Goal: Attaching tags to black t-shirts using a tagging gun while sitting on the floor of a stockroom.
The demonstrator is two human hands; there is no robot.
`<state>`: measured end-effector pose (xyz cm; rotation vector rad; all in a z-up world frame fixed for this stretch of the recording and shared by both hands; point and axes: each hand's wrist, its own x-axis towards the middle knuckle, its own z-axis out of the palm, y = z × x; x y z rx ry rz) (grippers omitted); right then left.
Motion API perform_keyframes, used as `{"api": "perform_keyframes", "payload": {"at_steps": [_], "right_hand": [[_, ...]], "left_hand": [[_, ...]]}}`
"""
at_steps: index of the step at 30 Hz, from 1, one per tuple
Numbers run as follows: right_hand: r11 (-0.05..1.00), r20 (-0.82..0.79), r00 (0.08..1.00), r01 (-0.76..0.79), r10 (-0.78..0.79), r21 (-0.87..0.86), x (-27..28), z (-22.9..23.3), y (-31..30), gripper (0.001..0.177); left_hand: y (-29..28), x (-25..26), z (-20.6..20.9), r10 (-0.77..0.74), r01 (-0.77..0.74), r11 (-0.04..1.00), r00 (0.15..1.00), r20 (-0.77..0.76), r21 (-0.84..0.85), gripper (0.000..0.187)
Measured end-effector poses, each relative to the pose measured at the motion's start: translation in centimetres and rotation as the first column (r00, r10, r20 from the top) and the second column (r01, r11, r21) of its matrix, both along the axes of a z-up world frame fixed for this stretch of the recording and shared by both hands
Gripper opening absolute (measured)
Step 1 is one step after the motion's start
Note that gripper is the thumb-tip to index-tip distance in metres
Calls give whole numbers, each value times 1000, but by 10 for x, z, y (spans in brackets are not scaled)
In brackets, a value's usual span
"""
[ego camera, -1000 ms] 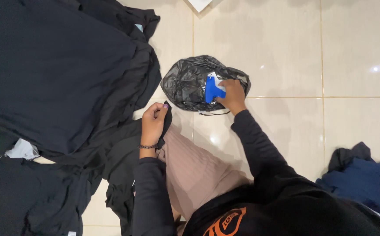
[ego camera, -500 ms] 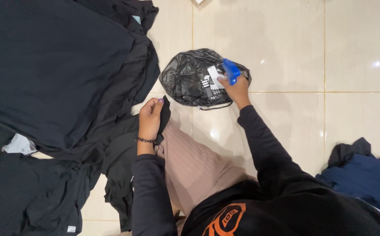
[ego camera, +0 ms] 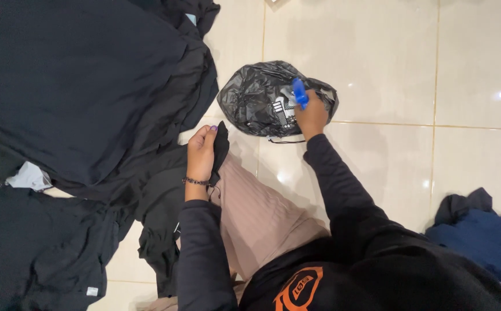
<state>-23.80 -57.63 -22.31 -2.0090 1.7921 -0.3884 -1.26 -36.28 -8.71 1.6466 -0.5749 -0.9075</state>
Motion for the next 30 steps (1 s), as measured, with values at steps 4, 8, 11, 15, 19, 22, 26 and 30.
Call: {"api": "perform_keyframes", "payload": {"at_steps": [4, 8, 11, 15, 19, 22, 26, 30], "right_hand": [[996, 126, 991, 58, -49, -69, -12, 29, 1, 33], [996, 643, 763, 20, -70, 85, -15, 70, 5, 30], [986, 737, 671, -51, -82, 157, -6, 107, 13, 30], [969, 773, 634, -194, 4, 154, 19, 177, 42, 30], [957, 777, 629, -238, 19, 169, 38, 181, 52, 31], [987, 728, 681, -157, 85, 32, 32, 145, 35, 26], [982, 369, 924, -29, 97, -185, 11, 103, 21, 27], [954, 11, 993, -107, 115, -280, -4, 73, 20, 37]], "left_hand": [[0, 1, 0, 10, -13, 999, 997, -70, -32, 31], [1, 0, -7, 14, -19, 998, 997, -77, -62, 27], [5, 0, -12, 40, -46, 995, 997, -67, -89, 22], [13, -3, -11, 131, -137, 980, 990, -56, -143, 15], [28, -6, -2, 226, -253, 943, 964, -142, -215, 14], [38, -10, 5, 224, -258, 938, 961, -165, -232, 11], [42, -12, 13, 203, -234, 941, 968, -146, -245, 10], [36, -13, 9, 173, -199, 948, 978, -120, -247, 11]]}}
